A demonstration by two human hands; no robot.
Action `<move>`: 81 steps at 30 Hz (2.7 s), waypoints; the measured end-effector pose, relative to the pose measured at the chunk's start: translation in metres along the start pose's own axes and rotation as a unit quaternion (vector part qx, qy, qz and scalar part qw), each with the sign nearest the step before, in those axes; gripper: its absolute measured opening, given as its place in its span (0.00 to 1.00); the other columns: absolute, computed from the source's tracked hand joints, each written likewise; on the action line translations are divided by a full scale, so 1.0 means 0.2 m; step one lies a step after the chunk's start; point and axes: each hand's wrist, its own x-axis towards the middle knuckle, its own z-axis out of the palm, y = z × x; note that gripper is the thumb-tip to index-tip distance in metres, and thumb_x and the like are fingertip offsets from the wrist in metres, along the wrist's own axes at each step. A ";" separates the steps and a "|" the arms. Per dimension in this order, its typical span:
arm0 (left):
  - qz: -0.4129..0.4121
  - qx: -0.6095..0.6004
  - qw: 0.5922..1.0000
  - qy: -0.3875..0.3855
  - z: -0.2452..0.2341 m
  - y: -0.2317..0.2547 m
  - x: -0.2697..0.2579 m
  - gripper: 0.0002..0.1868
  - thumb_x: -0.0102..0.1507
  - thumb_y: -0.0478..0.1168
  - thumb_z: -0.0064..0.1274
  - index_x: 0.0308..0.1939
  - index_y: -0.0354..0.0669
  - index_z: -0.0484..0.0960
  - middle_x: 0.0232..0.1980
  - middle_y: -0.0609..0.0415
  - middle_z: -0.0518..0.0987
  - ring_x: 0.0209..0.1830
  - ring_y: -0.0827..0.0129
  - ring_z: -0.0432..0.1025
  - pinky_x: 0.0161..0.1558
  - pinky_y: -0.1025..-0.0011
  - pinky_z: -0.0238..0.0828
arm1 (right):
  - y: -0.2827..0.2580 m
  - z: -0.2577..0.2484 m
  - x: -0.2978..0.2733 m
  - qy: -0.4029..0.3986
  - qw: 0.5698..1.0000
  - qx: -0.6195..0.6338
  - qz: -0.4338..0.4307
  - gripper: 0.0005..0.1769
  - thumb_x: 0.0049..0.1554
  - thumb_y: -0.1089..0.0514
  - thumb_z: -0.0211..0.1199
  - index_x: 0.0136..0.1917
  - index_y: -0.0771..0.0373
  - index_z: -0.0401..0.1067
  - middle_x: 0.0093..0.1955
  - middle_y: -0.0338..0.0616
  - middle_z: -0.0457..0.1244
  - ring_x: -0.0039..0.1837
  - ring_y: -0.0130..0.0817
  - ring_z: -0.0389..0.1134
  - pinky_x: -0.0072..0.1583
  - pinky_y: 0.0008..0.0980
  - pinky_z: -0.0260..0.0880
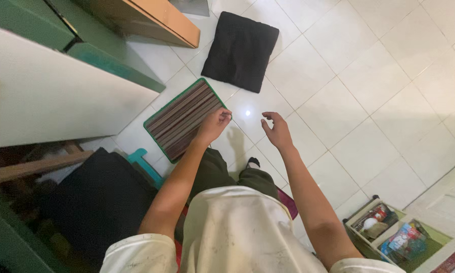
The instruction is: The person folds a black garment by hand on a surface, then moves a red plastic stool before folding a second black garment.
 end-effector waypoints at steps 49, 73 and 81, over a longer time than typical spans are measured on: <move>-0.094 0.048 0.991 0.079 1.03 -3.07 2.42 0.20 0.65 0.51 0.53 0.50 0.37 0.84 0.47 0.46 0.85 0.48 0.58 0.78 0.53 0.61 0.74 | 2.79 1.85 1.75 0.045 0.992 -0.072 0.099 0.24 0.53 0.52 0.68 0.61 0.63 0.75 0.60 0.61 0.66 0.60 0.52 0.71 0.63 0.41 0.73; -0.268 -0.549 0.777 0.155 1.00 -3.24 2.81 0.45 0.64 0.65 0.45 0.77 0.51 0.49 0.71 0.41 0.69 0.67 0.50 0.68 0.68 0.47 0.61 | 3.25 2.14 1.90 0.148 0.961 -0.046 0.229 0.28 0.54 0.49 0.75 0.65 0.51 0.69 0.63 0.60 0.61 0.61 0.51 0.67 0.64 0.44 0.69; -0.233 -0.599 0.708 0.291 0.83 -3.24 2.89 0.60 0.53 0.69 0.61 0.76 0.33 0.58 0.75 0.42 0.68 0.69 0.48 0.68 0.69 0.50 0.61 | 3.25 2.08 1.85 0.135 0.912 0.248 0.299 0.12 0.58 0.59 0.65 0.52 0.70 0.75 0.44 0.50 0.68 0.43 0.37 0.69 0.45 0.36 0.75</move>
